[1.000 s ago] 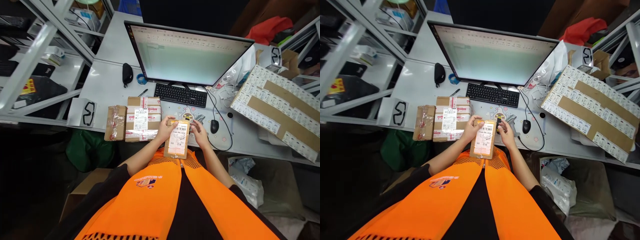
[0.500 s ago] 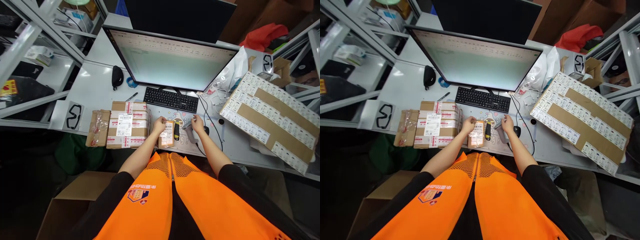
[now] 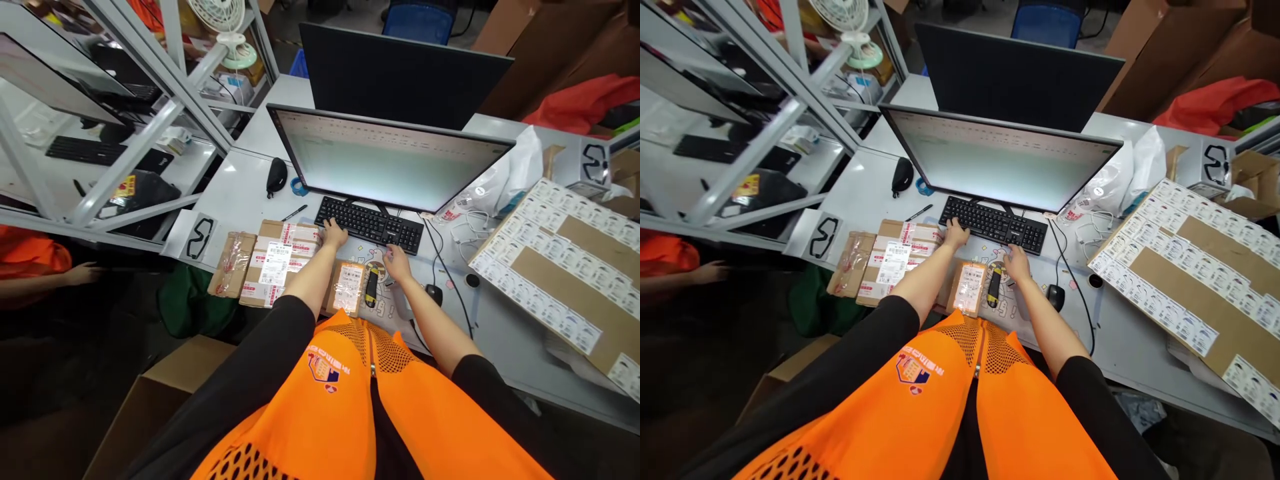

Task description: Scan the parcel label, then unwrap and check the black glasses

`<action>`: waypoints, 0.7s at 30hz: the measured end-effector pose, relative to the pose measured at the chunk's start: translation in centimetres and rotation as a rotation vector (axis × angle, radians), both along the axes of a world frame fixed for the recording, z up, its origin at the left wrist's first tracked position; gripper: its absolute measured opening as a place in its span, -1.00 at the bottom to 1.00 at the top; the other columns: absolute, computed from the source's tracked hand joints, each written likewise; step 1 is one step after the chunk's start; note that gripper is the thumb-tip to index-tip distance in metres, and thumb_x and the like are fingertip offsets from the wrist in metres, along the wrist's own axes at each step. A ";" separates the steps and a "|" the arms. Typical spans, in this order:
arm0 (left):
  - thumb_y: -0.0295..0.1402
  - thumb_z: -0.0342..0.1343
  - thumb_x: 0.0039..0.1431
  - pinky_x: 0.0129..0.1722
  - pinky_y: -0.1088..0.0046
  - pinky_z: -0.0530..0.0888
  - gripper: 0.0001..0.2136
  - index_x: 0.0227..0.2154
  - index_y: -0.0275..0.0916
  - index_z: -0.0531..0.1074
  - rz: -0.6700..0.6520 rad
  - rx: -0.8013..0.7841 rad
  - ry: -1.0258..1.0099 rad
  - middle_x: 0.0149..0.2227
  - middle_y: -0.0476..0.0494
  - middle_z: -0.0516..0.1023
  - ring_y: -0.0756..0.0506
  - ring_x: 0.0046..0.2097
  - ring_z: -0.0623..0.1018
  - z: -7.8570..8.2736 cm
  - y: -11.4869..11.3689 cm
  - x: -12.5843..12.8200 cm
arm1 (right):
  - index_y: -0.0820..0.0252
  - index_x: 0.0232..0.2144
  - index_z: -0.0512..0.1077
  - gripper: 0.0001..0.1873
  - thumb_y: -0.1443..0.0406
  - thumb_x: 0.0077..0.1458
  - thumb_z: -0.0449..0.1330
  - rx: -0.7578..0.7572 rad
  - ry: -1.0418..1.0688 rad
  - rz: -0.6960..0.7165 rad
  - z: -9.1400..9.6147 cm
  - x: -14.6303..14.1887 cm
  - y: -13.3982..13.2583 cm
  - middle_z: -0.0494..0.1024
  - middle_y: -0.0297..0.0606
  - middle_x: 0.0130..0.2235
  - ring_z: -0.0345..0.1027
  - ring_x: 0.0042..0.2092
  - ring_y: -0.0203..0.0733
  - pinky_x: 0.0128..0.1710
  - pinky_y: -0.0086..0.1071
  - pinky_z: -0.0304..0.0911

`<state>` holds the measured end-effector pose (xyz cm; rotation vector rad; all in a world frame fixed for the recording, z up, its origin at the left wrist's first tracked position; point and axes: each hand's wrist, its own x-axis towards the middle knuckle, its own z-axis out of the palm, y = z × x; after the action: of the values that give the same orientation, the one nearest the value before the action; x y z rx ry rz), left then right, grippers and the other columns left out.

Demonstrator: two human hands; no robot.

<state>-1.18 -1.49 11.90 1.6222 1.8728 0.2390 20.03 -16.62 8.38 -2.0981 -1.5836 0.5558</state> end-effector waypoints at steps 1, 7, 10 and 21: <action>-0.26 0.18 0.36 0.35 0.02 0.38 -0.30 0.47 -0.26 0.10 0.024 -0.017 0.005 0.59 -0.54 -0.08 -0.47 0.43 0.36 -0.2 0.5 0.2 | 0.36 0.22 0.46 -0.46 0.28 0.26 0.07 -0.002 -0.001 0.001 0.1 -0.2 0.4 0.57 0.12 0.16 0.47 0.16 0.08 0.28 -0.08 0.35; -0.22 0.08 0.42 0.22 0.05 0.51 -0.38 0.45 -0.26 0.14 0.108 -0.064 -0.012 0.62 -0.51 -0.21 -0.43 0.30 0.53 -1.2 3.0 0.7 | 0.36 0.23 0.45 -0.47 0.28 0.29 0.07 -0.030 -0.008 0.041 1.3 -1.5 3.1 0.55 0.11 0.19 0.45 0.22 0.08 0.30 -0.09 0.34; -0.30 0.03 0.42 0.23 0.07 0.52 -0.44 0.41 -0.31 0.19 0.138 -0.066 -0.018 0.61 -0.48 -0.13 -0.41 0.29 0.55 -1.9 3.7 0.8 | 0.37 0.28 0.41 -0.47 0.29 0.34 0.03 -0.113 -0.084 0.077 2.7 -2.8 5.4 0.52 0.11 0.24 0.42 0.27 0.06 0.34 -0.12 0.29; -0.39 0.16 0.32 0.11 0.13 0.58 -0.43 0.36 -0.22 0.23 0.344 -0.023 -0.118 0.32 -0.43 0.47 -0.33 0.14 0.64 -3.6 4.5 1.0 | 0.17 0.35 0.31 -0.46 0.26 0.37 0.09 -0.454 -0.207 0.269 4.3 -10.4 14.9 0.65 0.10 0.12 0.58 0.14 0.18 0.12 -0.05 0.42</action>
<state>-0.17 2.96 8.35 1.2352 2.0447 0.4463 9.62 -1.73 12.71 -2.3373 -2.0312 0.8850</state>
